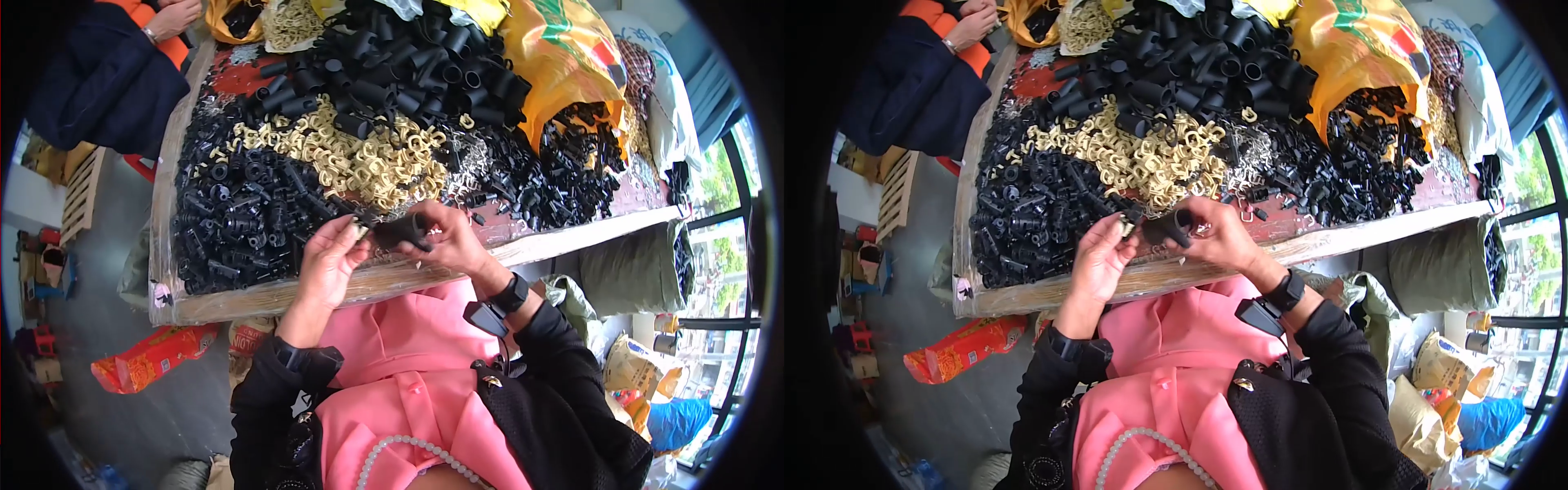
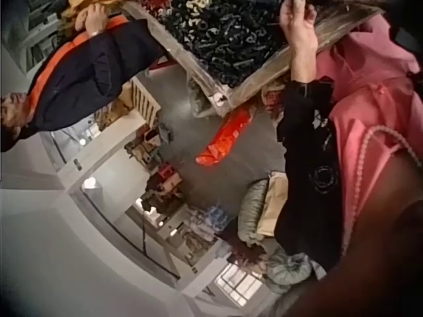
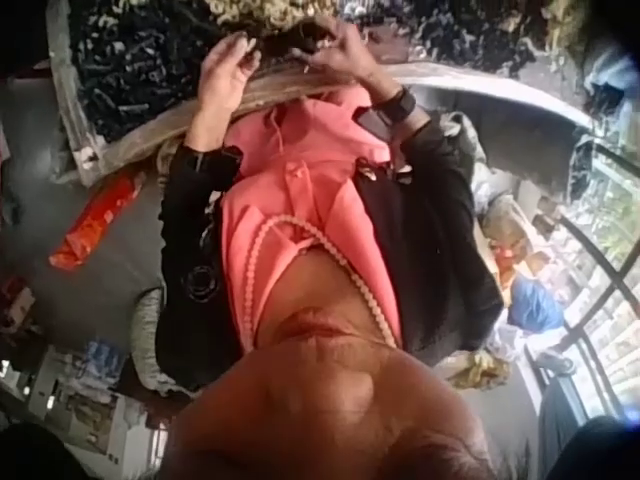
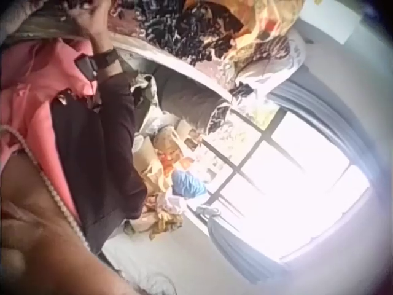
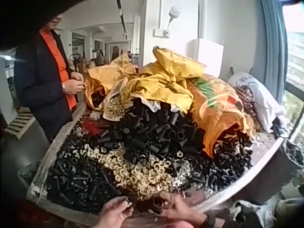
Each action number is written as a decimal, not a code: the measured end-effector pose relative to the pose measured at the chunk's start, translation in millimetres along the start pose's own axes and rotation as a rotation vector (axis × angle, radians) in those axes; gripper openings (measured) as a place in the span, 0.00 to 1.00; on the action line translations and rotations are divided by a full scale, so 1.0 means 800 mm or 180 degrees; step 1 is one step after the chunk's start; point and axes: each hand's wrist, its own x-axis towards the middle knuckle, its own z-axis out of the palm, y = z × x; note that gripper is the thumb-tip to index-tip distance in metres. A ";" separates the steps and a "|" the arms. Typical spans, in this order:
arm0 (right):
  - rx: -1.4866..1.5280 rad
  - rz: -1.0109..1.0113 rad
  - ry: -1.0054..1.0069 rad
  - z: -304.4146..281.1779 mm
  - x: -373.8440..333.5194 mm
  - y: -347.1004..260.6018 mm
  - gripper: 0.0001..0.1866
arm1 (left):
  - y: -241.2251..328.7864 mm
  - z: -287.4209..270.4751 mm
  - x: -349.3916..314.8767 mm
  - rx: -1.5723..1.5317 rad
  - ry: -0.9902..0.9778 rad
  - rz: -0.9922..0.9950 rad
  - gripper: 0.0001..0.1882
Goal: The person assembles plastic components by hand, picking up a black housing, inserting a small metal spring, and then snapping a beige clip into the housing. This process is repeated for each assembly, with the person occasionally moving piles of parts aside to reach the work.
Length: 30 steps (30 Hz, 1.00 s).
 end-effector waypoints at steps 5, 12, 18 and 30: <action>0.1914 0.0561 0.0510 -0.010 -0.005 0.009 0.18 | -0.014 0.018 0.001 0.0058 -0.0163 -0.0297 0.13; 0.2074 0.1062 0.0429 -0.027 -0.012 0.009 0.19 | -0.004 0.015 0.015 0.0268 -0.0174 -0.0451 0.14; 0.0051 0.0541 -0.0111 -0.056 -0.015 0.006 0.19 | 0.005 0.024 0.015 0.0670 -0.0430 -0.0705 0.15; -0.0710 -0.0483 -0.0444 -0.054 -0.034 -0.080 0.22 | 0.019 0.072 -0.031 0.1657 -0.1062 -0.0794 0.15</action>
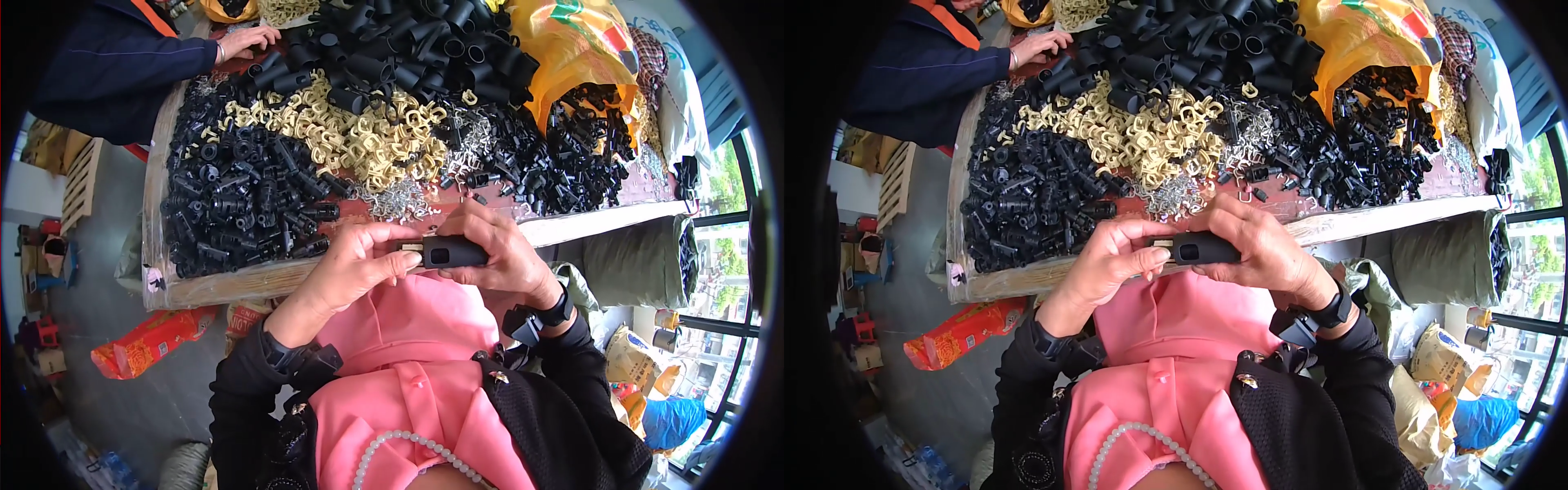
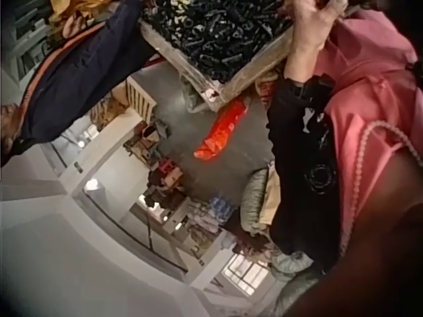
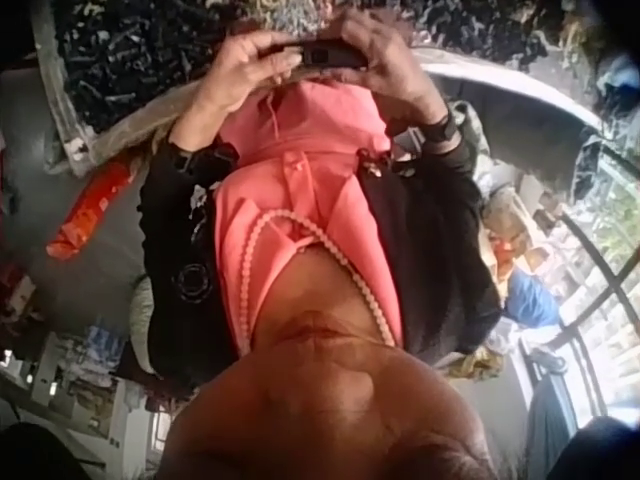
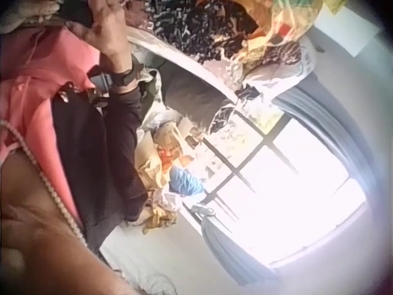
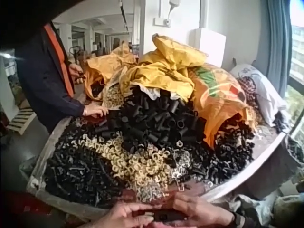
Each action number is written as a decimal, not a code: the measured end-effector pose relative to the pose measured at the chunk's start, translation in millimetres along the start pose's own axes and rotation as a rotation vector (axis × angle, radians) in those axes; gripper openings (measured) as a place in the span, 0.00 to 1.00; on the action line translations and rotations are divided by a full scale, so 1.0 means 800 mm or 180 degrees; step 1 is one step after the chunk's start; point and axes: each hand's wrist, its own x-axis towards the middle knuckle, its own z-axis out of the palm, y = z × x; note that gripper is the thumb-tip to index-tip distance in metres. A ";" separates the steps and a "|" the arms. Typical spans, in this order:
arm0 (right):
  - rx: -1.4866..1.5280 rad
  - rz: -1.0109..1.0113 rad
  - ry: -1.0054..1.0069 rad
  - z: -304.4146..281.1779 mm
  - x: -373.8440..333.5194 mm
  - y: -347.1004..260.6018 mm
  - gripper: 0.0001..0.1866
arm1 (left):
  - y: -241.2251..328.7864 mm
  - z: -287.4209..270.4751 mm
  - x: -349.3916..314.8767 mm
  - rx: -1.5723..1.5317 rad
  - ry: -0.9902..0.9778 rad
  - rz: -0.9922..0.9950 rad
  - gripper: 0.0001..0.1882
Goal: The person assembles plastic components by hand, picking up a black housing, inserting a small metal spring, and then snapping a beige clip into the housing. This process is repeated for each assembly, with the person occasionally moving piles of parts aside to reach the work.
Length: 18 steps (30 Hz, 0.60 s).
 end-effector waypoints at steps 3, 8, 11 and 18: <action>-0.0597 0.0294 -0.0103 0.006 -0.011 -0.023 0.22 | 0.003 0.013 -0.011 0.0130 0.0025 0.0158 0.16; -0.0228 0.0113 0.0076 0.022 -0.017 -0.033 0.22 | 0.000 0.018 -0.022 0.0056 -0.0109 0.0141 0.17; -0.0078 0.0288 0.0325 0.036 -0.016 -0.030 0.21 | 0.002 0.017 -0.020 0.0113 -0.0052 0.0019 0.16; 0.0109 0.0303 0.0202 0.043 -0.005 -0.003 0.31 | -0.003 0.002 0.004 0.0416 -0.0002 -0.0162 0.21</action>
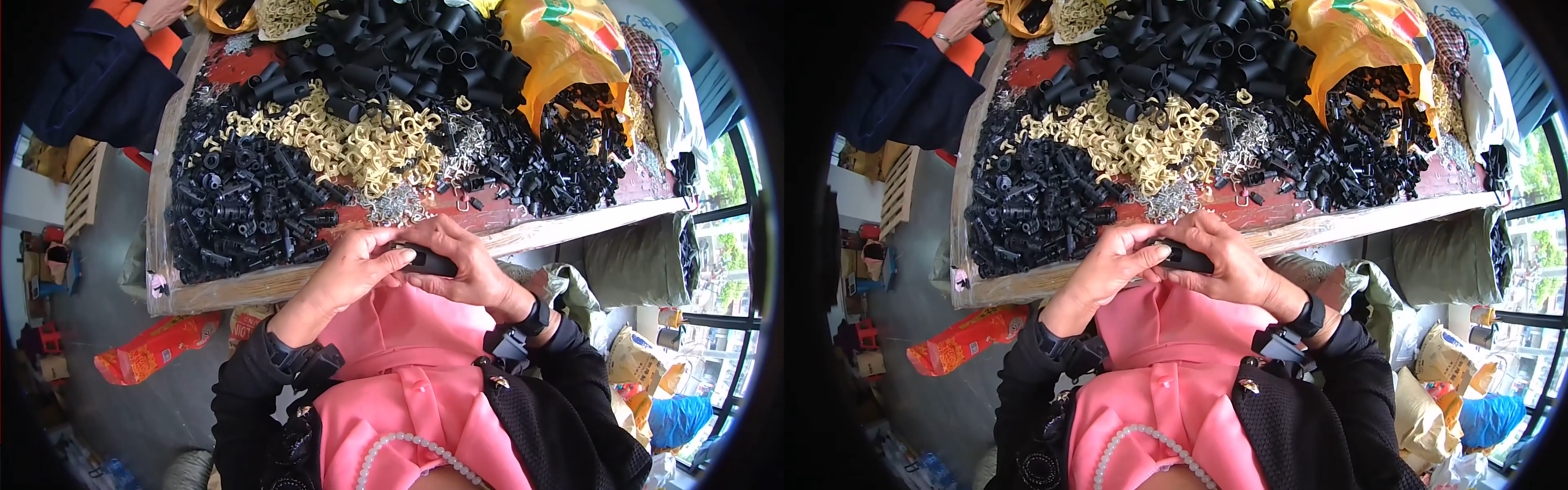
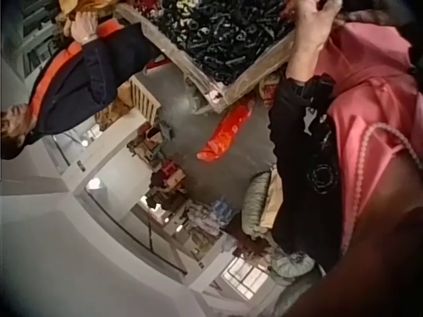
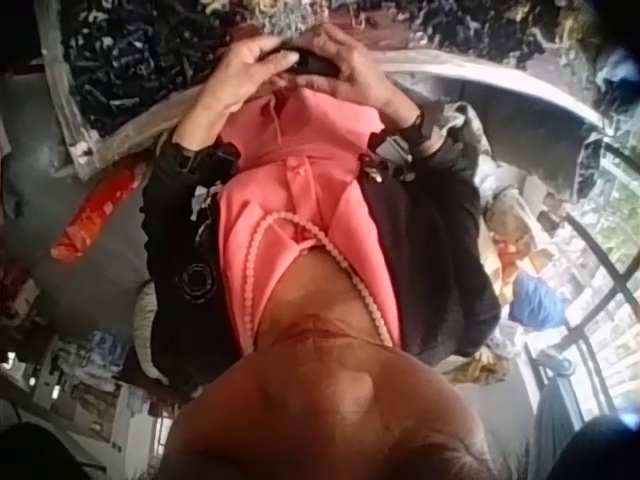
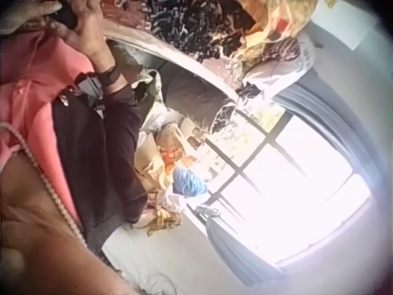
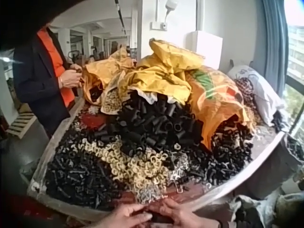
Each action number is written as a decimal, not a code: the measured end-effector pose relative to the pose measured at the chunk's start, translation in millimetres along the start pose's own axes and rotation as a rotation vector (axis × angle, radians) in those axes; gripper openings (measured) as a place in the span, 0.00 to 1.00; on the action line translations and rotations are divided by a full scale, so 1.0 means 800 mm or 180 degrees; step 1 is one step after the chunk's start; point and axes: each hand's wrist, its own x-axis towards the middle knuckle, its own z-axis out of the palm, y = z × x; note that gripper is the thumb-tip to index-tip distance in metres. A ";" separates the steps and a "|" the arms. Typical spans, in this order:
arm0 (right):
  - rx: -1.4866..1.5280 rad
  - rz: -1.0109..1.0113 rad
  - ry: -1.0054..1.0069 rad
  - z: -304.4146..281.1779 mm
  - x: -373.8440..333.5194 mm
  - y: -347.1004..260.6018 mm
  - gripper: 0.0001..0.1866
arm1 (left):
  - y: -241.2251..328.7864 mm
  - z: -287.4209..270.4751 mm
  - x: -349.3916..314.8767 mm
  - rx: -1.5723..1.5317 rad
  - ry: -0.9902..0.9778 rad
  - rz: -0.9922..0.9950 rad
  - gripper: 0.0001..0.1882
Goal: The person assembles plastic components by hand, picking up a black housing, inserting a small metal spring, and then snapping a beige clip into the housing. This process is repeated for each assembly, with the person occasionally moving piles of parts aside to reach the work.
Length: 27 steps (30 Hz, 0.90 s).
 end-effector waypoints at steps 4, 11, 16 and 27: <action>0.0720 -0.0298 -0.0460 -0.010 0.014 0.022 0.39 | 0.000 -0.011 0.006 -0.0489 -0.0035 0.0065 0.29; 0.1584 -0.0558 -0.0959 -0.016 0.018 0.024 0.40 | -0.005 0.001 0.007 -0.0845 -0.0219 0.0080 0.35; 0.1769 -0.0299 -0.0865 -0.014 0.007 0.021 0.43 | -0.013 0.011 0.004 -0.1021 -0.0145 0.0425 0.35; 0.2847 0.0398 -0.0063 -0.010 -0.003 0.019 0.50 | -0.012 0.020 0.015 -0.1241 -0.0042 -0.0109 0.32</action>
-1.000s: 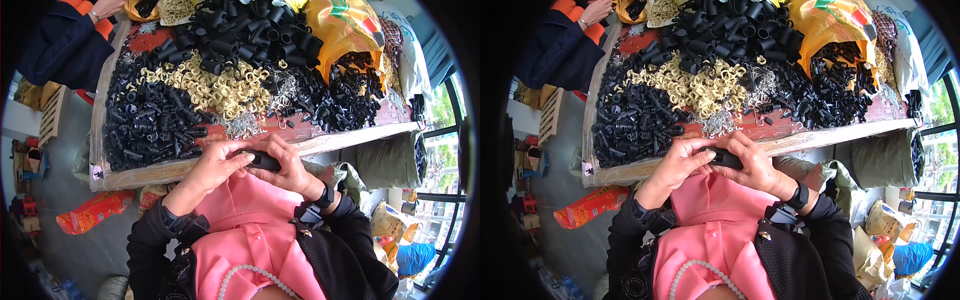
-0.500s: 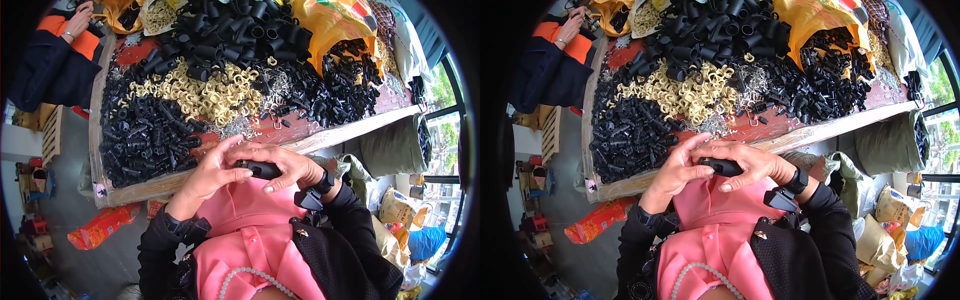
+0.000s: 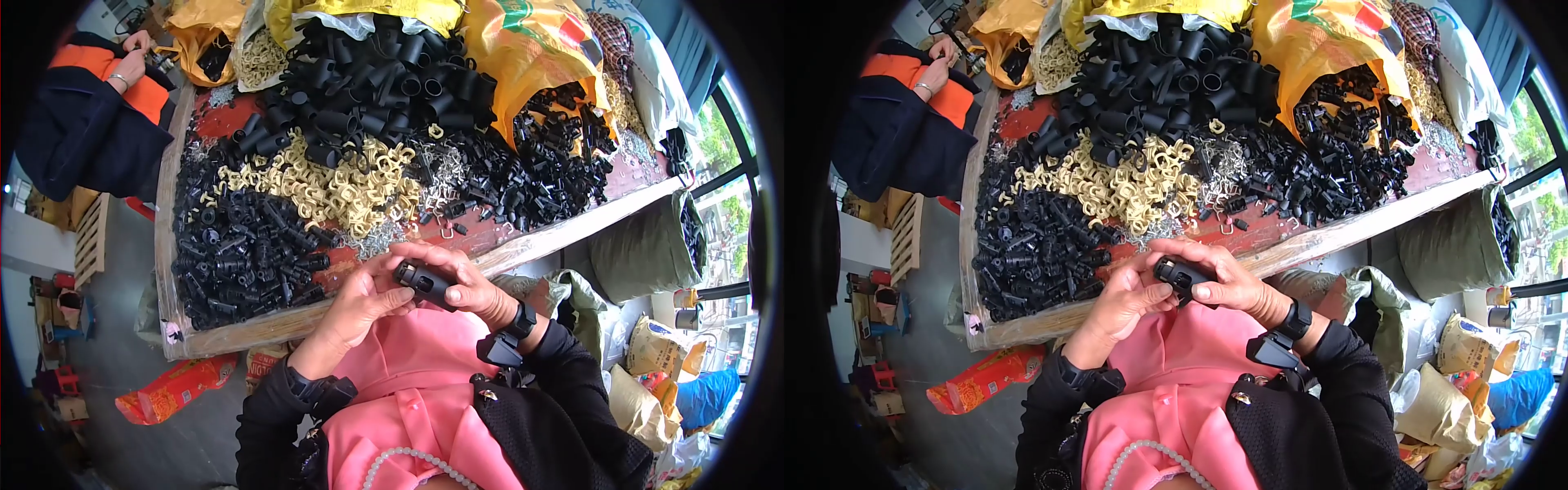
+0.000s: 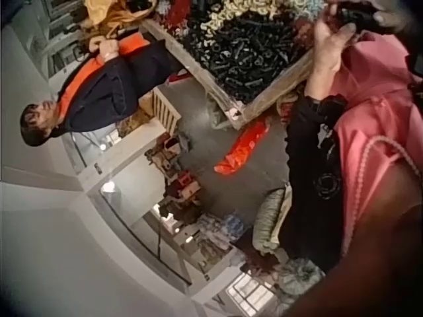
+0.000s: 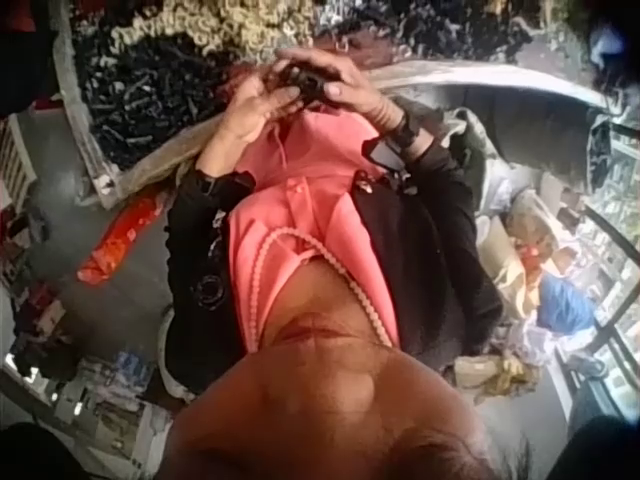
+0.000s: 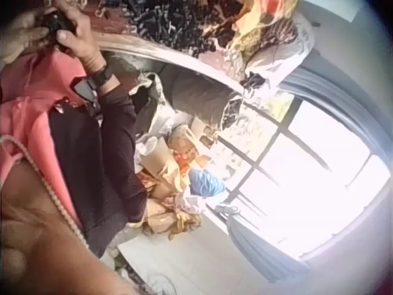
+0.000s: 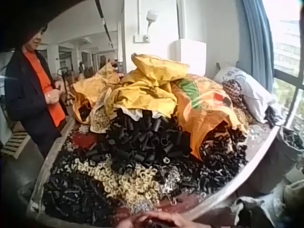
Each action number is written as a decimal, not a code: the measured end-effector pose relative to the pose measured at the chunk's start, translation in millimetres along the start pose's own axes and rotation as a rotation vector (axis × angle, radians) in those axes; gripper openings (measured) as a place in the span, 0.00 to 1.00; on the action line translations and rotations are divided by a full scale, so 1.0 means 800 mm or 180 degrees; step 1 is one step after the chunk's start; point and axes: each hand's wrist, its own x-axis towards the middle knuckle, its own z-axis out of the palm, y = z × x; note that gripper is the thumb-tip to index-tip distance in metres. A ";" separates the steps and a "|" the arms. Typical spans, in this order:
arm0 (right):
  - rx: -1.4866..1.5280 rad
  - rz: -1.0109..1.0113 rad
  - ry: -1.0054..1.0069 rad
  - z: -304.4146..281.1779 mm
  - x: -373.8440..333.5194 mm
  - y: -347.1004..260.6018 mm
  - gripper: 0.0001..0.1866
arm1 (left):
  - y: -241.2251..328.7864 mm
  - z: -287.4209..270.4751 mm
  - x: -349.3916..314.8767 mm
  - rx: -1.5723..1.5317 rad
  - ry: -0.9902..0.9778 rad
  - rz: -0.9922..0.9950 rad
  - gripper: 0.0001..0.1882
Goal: The person assembles plastic components by hand, picking up a black housing, inserting a small metal spring, and then snapping a beige clip into the housing. This process is repeated for each assembly, with the person occasionally moving piles of parts aside to reach the work.
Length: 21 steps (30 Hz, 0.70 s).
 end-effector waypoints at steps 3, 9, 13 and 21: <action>0.0465 0.0146 0.0111 -0.006 0.004 0.008 0.52 | -0.001 -0.011 0.011 0.0271 0.0083 0.0247 0.31; 0.0517 0.0268 -0.0014 -0.004 0.015 0.009 0.54 | 0.016 -0.006 0.028 0.0366 0.0279 0.1014 0.27; 0.0667 -0.0076 -0.0305 0.009 0.016 0.016 0.47 | 0.019 0.014 0.027 0.0373 0.0261 0.0867 0.28; 0.0472 0.0013 -0.0175 0.023 0.000 0.021 0.43 | -0.003 0.031 0.016 0.0208 0.0153 0.1055 0.28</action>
